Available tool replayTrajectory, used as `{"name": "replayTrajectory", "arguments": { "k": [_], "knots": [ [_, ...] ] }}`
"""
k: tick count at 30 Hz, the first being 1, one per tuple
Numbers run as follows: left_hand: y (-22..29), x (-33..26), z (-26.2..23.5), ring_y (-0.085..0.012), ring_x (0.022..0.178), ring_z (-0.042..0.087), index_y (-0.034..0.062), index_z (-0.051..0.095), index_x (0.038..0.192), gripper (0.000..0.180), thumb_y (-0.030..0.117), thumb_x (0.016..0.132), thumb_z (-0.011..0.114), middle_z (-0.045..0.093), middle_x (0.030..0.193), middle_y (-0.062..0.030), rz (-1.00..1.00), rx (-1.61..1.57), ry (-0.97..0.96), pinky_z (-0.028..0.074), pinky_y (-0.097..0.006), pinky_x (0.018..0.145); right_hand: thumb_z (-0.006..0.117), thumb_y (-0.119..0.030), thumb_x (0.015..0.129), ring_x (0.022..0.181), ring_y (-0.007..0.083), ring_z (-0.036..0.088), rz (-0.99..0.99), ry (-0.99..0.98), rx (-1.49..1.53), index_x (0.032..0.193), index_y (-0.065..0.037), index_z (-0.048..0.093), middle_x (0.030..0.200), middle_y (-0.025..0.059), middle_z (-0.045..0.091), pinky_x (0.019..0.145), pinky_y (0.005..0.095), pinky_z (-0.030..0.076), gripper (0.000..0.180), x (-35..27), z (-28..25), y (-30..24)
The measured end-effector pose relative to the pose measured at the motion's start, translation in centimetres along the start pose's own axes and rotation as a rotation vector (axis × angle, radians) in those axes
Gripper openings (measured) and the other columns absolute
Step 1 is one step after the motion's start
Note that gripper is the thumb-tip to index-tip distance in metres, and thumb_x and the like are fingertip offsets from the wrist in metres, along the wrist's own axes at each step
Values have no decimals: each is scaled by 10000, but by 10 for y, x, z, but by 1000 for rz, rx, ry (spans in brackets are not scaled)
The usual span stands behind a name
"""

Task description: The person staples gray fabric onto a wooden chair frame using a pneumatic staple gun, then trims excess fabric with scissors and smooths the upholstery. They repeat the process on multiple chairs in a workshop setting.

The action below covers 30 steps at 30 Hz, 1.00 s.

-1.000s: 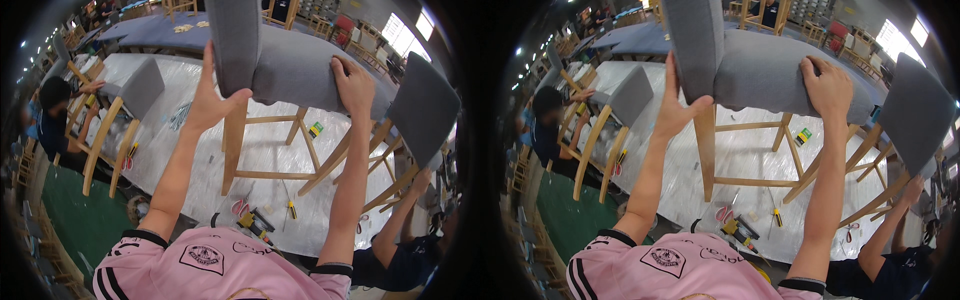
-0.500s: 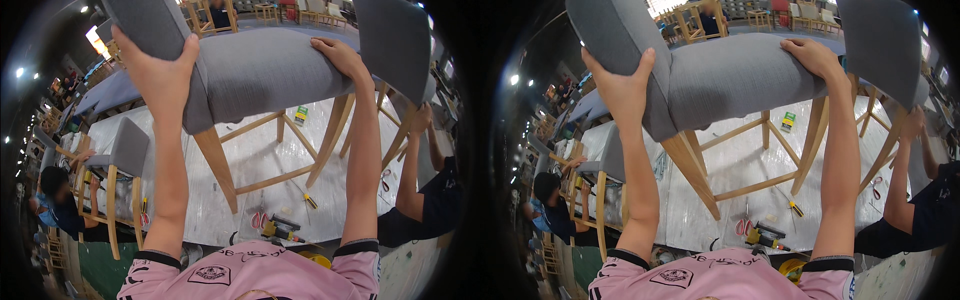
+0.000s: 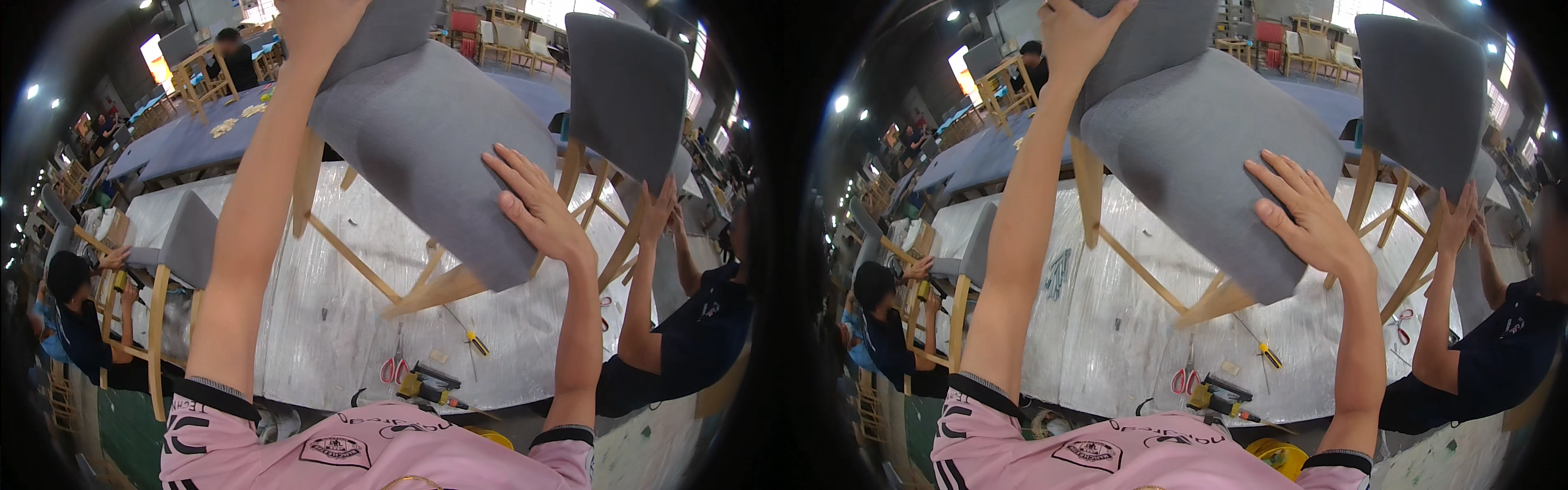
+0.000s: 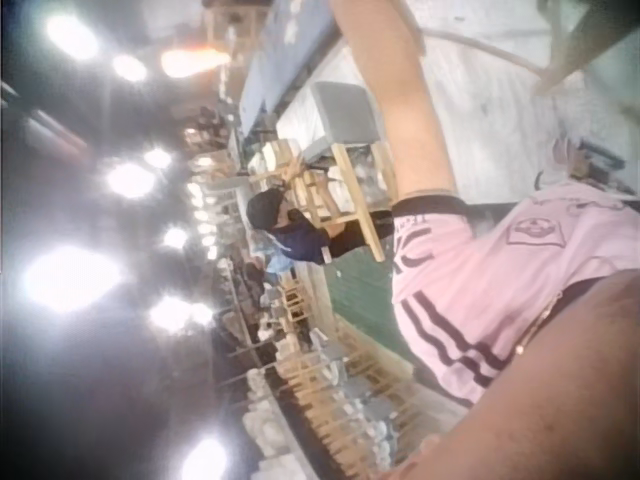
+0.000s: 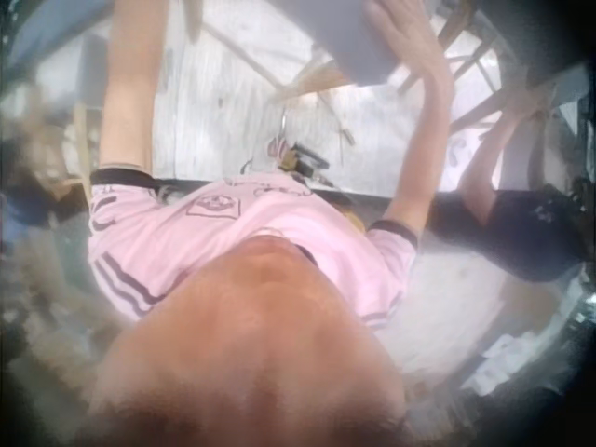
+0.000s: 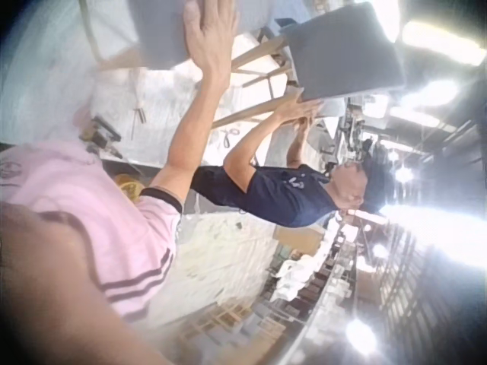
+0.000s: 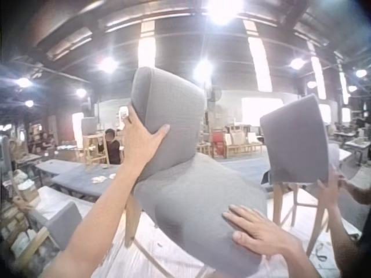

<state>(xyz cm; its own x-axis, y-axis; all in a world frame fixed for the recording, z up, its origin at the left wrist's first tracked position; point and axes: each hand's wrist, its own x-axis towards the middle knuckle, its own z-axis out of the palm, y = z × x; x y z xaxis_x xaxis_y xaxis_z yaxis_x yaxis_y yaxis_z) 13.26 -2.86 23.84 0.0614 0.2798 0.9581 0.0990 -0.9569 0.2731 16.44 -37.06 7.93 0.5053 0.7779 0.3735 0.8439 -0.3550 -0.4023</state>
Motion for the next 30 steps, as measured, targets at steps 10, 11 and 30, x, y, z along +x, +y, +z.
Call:
{"name": "replayTrajectory", "arguments": {
  "k": [10, 11, 30],
  "knots": [
    [-46, 13, -14, -370, 1450, 417, -48, 185, 1591, 1197, 482, 777, 883, 420, 1527, -301, 33, -576, -202, 355, -442, 1197, 466, -649, 999, 1544, 341, 288, 9, 318, -279, 1549, -241, 493, 1644, 141, 377, 1263, 532, 173, 686, 63, 59, 15],
    [-51, 13, -20, -360, 1452, 414, -39, 190, 1592, 1187, 479, 780, 884, 423, 1526, -291, 24, -636, -235, 352, -434, 1198, 473, -651, 993, 1542, 343, 293, 9, 346, -303, 1547, -240, 496, 1642, 145, 380, 1259, 538, 176, 690, 66, 66, 7],
    [-107, -238, -104, -273, 1597, 107, 47, 88, 1662, 918, 667, 1046, 368, 102, 1731, -151, -841, -818, -575, 132, -385, 1280, 453, -709, 976, 1535, 313, 321, 86, 371, -384, 1529, -295, 518, 1637, 107, 402, 1264, 532, 201, 694, 131, 91, -6]
  ]
}}
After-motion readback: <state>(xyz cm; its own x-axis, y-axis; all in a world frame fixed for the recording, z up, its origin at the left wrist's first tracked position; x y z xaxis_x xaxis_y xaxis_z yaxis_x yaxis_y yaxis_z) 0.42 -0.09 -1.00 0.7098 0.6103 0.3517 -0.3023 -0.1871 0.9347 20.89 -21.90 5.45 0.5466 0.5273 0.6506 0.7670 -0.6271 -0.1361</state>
